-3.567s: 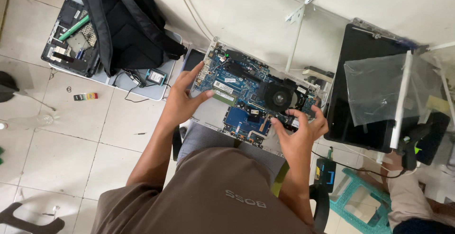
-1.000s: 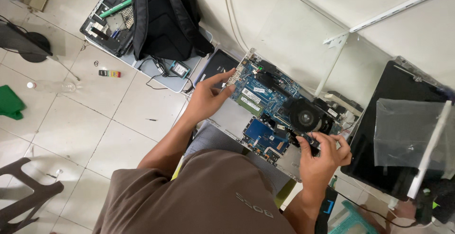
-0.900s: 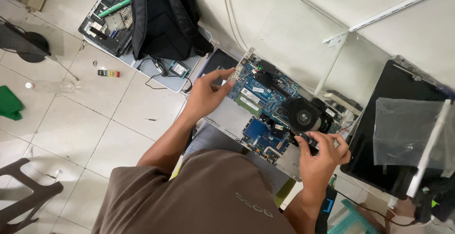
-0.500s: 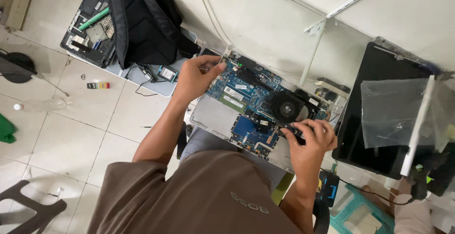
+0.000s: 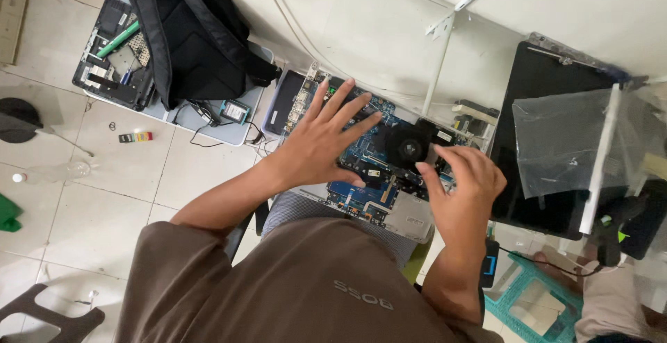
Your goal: The person works on a disassembled desktop computer motherboard placed on their lap. They reposition the board, then use a screwdriver to tighten screws on the motherboard and its components. The person continues to adjust and secure parts of the motherboard throughout the clip.
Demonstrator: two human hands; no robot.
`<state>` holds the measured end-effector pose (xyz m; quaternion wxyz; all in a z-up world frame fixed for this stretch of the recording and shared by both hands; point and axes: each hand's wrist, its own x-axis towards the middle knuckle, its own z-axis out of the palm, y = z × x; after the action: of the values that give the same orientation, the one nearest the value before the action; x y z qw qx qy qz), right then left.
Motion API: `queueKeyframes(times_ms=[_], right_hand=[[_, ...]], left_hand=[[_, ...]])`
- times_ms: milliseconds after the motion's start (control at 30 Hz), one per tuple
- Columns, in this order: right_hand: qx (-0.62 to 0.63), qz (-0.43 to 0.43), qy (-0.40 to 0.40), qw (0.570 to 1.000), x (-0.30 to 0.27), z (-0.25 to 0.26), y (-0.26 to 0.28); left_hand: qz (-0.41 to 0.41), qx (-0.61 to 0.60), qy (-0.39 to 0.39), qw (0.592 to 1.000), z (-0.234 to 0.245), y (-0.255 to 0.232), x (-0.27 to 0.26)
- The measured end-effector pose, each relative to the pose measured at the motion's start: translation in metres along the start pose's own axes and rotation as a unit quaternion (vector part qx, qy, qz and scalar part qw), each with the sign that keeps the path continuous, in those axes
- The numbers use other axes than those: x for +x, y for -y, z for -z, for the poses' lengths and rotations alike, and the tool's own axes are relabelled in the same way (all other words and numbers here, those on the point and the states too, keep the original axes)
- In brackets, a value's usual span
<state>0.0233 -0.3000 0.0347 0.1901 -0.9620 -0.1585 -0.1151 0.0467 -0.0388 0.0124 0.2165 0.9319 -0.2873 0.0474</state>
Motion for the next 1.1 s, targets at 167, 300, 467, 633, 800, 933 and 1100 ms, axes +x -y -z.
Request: queueKeyframes(times_ms=[167, 300, 467, 633, 800, 933, 1100], right_hand=[[0.017, 0.041, 0.129, 0.991, 0.032, -0.004, 0.020], [-0.019, 0.039, 0.234, 0.971, 0.040, -0.017, 0.018], [-0.014, 0.069, 0.279, 0.958, 0.047, -0.010, 0.018], [-0.015, 0.077, 0.341, 0.937, 0.051, -0.008, 0.011], [-0.025, 0.116, 0.327, 0.938, 0.055, -0.008, 0.010], [-0.005, 0.110, 0.332, 0.937, 0.056, -0.017, -0.001], [-0.004, 0.130, 0.349, 0.928, 0.060, -0.015, 0.002]], left_hand=[[0.002, 0.032, 0.007, 0.999, -0.014, 0.008, 0.000], [0.021, -0.050, 0.018, 0.998, -0.005, 0.014, 0.001], [0.038, -0.028, -0.031, 0.998, -0.024, 0.045, 0.022], [-0.010, -0.058, -0.071, 0.996, -0.041, 0.056, 0.037], [-0.034, -0.110, -0.106, 0.988, -0.054, 0.068, 0.045], [-0.011, -0.159, -0.114, 0.981, -0.051, 0.071, 0.047], [0.010, -0.244, -0.082, 0.966, -0.027, 0.067, 0.049]])
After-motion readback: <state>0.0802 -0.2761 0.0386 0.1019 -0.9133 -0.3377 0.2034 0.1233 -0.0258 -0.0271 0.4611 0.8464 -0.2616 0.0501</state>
